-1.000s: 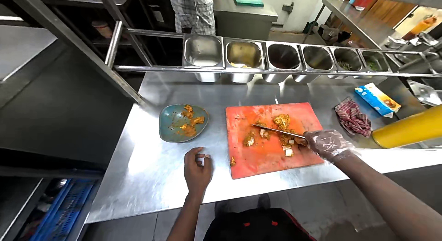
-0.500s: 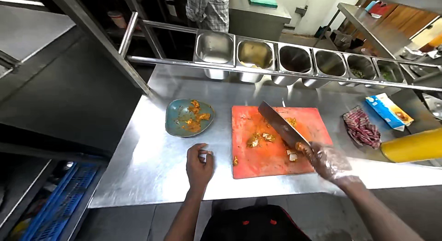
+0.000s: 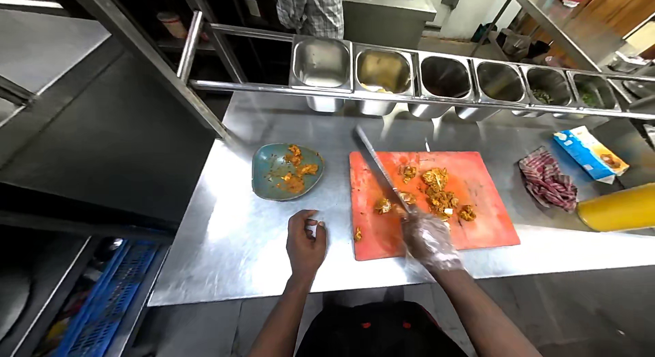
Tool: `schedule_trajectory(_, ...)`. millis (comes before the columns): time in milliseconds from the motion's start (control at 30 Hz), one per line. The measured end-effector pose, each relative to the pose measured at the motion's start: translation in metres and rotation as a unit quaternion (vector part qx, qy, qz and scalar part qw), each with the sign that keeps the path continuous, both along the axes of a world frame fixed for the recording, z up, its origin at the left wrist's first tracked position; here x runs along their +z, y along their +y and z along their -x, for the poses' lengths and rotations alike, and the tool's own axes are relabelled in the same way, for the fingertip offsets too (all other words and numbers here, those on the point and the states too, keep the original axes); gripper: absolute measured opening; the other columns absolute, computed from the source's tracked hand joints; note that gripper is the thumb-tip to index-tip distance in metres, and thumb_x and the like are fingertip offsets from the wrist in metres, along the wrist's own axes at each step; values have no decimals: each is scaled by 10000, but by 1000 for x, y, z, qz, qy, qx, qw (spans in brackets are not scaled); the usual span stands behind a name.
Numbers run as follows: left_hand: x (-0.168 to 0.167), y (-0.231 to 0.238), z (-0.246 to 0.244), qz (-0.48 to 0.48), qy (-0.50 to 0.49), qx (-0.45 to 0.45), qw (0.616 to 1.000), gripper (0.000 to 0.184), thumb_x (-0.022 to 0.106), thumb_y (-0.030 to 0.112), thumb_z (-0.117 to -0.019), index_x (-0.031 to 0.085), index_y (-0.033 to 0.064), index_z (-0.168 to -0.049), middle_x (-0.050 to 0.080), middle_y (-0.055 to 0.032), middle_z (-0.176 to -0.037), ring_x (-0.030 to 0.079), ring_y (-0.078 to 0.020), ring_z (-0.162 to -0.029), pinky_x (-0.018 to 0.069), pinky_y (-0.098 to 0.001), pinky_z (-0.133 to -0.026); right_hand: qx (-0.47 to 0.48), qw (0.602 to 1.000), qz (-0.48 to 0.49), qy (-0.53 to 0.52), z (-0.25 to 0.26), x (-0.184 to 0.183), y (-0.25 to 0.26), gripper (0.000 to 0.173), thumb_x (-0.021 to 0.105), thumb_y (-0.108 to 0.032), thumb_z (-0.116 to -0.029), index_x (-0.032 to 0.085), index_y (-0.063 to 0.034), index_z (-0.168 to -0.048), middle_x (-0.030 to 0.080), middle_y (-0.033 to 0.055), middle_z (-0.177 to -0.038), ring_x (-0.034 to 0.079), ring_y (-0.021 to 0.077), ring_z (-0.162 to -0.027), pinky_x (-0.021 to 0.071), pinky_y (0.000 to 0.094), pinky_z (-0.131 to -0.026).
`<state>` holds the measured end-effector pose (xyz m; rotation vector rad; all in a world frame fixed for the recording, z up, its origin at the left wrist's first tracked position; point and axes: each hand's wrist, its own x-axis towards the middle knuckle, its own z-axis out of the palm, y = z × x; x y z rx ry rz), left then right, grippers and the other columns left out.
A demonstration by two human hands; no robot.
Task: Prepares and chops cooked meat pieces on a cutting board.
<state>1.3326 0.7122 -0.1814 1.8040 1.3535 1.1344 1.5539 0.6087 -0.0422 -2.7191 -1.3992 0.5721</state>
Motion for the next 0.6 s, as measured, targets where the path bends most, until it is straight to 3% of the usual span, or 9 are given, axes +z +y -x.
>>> schedule_trajectory(67, -1, 1, 1, 1, -2, -3, 1000, 344, 630, 147, -893, 638, 36, -1218, 636, -116, -1162, 649, -136, -811, 557, -285, -646, 6, 992, 125, 29, -2, -10, 15, 334, 457, -338, -1071, 632, -85, -1199, 701, 172, -1093, 691, 363, -1046, 550, 558, -851)
schedule_trajectory(167, -1, 0, 2, 1, 1, -4, 1000, 343, 624, 154, -889, 645, 37, -1211, 637, -117, -1169, 655, -137, -830, 561, -288, -663, 33, 989, 141, 25, -5, -7, 18, 318, 484, -317, -1064, 645, -78, -1199, 699, 171, -1128, 683, 358, -1074, 546, 554, -874)
schedule_trajectory(300, 0, 2, 2, 0, -9, -6, 1000, 342, 636, 153, -893, 642, 24, -1209, 637, -127, -1169, 656, -144, -832, 563, -296, -667, 0, 998, 44, 41, -24, 3, 5, 399, 460, -397, -1084, 684, -85, -1193, 701, 170, -1153, 672, 363, -1099, 529, 576, -931)
schedule_trajectory(367, 1, 0, 3, -2, -12, -10, 1000, 355, 632, 153, -895, 634, 8, -1219, 636, -143, -1162, 661, -162, -835, 572, -315, -670, -50, 997, -34, 44, -29, 11, -7, 452, 461, -446, -1084, 697, -64, -1137, 705, 194, -1075, 680, 384, -1039, 532, 599, -899)
schedule_trajectory(433, 1, 0, 2, -2, -7, -10, 1000, 358, 627, 162, -900, 632, 8, -1223, 634, -145, -1158, 658, -165, -834, 569, -315, -668, -73, 993, -88, 29, -34, 17, -18, 424, 477, -408, -1085, 698, -49, -1132, 706, 212, -1030, 686, 402, -993, 535, 613, -867)
schedule_trajectory(600, 0, 2, 1, -7, 0, -10, 1000, 352, 617, 180, -908, 636, 27, -1224, 635, -127, -1162, 652, -137, -824, 557, -286, -653, -105, 990, -93, -2, -51, 14, -35, 413, 497, -409, -1078, 695, -48, -1102, 707, 209, -956, 700, 400, -927, 549, 609, -814)
